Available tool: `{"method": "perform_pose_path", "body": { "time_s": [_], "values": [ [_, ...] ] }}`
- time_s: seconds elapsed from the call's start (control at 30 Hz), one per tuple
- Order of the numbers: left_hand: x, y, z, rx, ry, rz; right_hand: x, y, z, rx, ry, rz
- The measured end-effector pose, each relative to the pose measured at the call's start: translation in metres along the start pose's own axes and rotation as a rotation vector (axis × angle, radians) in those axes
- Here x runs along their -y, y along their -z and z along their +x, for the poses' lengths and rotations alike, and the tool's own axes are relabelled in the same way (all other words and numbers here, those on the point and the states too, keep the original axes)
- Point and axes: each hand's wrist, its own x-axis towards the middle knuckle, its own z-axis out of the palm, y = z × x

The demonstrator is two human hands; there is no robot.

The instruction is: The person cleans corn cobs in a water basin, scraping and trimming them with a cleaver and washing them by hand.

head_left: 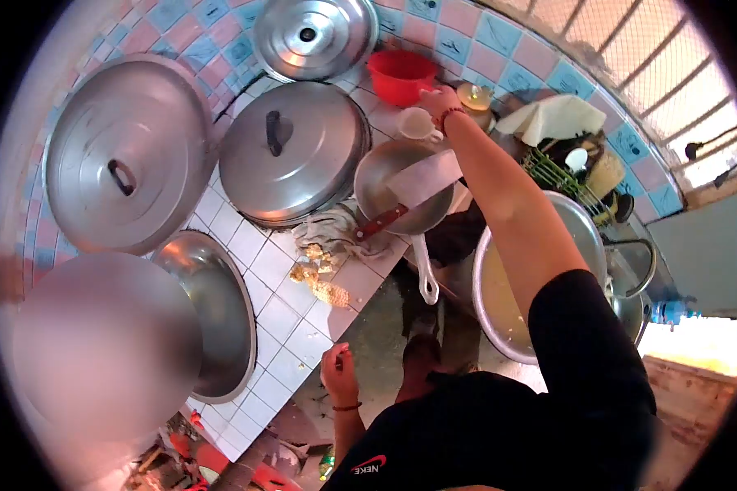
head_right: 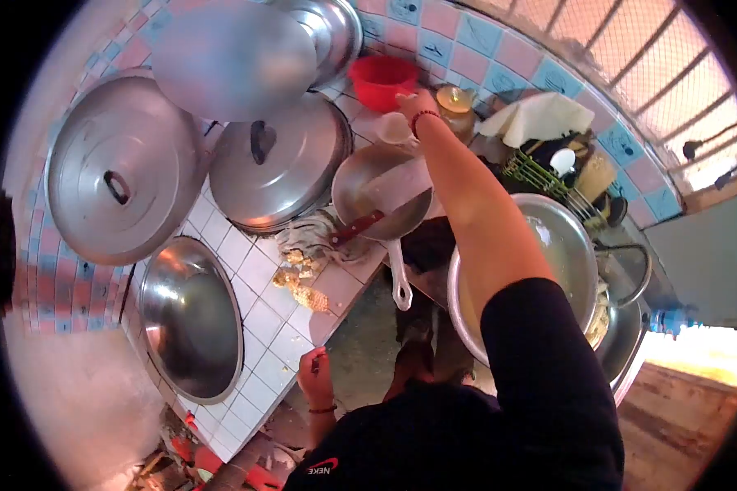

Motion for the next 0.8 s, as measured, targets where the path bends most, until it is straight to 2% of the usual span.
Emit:
{"method": "perform_pose_path", "body": {
  "time_s": [0.03, 0.1, 0.13, 0.17, 0.2, 0.27, 0.3, 0.33, 0.4, 0.43, 0.53, 0.6, 0.67, 0.73, 0.77, 0.8],
  "values": [
    [0.001, -0.006, 0.000, 0.027, -0.013, -0.013, 0.006, 0.015, -0.013, 0.220, -0.109, 0.129],
    [-0.017, -0.019, 0.011, 0.115, -0.033, -0.031, 0.007, 0.016, -0.034, 0.177, -0.085, 0.436],
    [-0.026, -0.023, 0.016, 0.199, -0.065, -0.063, 0.009, 0.033, -0.049, 0.213, -0.061, 0.381],
    [-0.037, -0.030, 0.020, 0.290, -0.094, -0.102, 0.019, 0.060, -0.087, 0.198, 0.062, 0.233],
    [-0.048, -0.041, 0.023, 0.383, -0.133, -0.156, 0.000, 0.069, -0.090, 0.131, 0.201, -0.091],
    [-0.073, -0.058, 0.020, 0.671, -0.007, -0.219, -0.027, 0.124, -0.181, 0.083, 0.788, 0.262],
    [-0.088, -0.068, 0.021, 0.803, 0.050, -0.241, -0.029, 0.163, -0.228, 0.139, 0.571, -0.160],
    [-0.106, -0.082, 0.019, 0.874, -0.039, -0.220, -0.070, 0.192, -0.259, 0.056, 0.929, -0.182],
    [-0.136, -0.104, 0.013, 0.992, -0.204, -0.170, -0.099, 0.251, -0.355, -0.155, 0.616, -0.321],
    [-0.147, -0.117, 0.011, 1.046, -0.241, -0.233, -0.138, 0.268, -0.392, -0.237, 0.355, -0.083],
    [-0.174, -0.157, 0.020, 0.910, -0.615, -0.065, -0.208, 0.329, -0.465, -0.764, 0.262, -0.263],
    [-0.193, -0.189, 0.034, 0.748, -0.780, -0.034, -0.234, 0.351, -0.474, -0.865, -0.028, -0.282],
    [-0.192, -0.232, 0.063, 0.508, -1.040, 0.211, -0.269, 0.355, -0.452, -0.965, -0.166, -0.200],
    [-0.177, -0.276, 0.098, 0.583, -0.844, 0.394, -0.267, 0.364, -0.433, -0.714, -0.266, 0.203],
    [-0.176, -0.290, 0.110, 0.611, -0.745, 0.493, -0.274, 0.362, -0.423, -0.691, -0.304, 0.225],
    [-0.183, -0.298, 0.113, 0.661, -0.624, 0.444, -0.287, 0.358, -0.414, -0.667, -0.340, 0.249]
  ]
}}
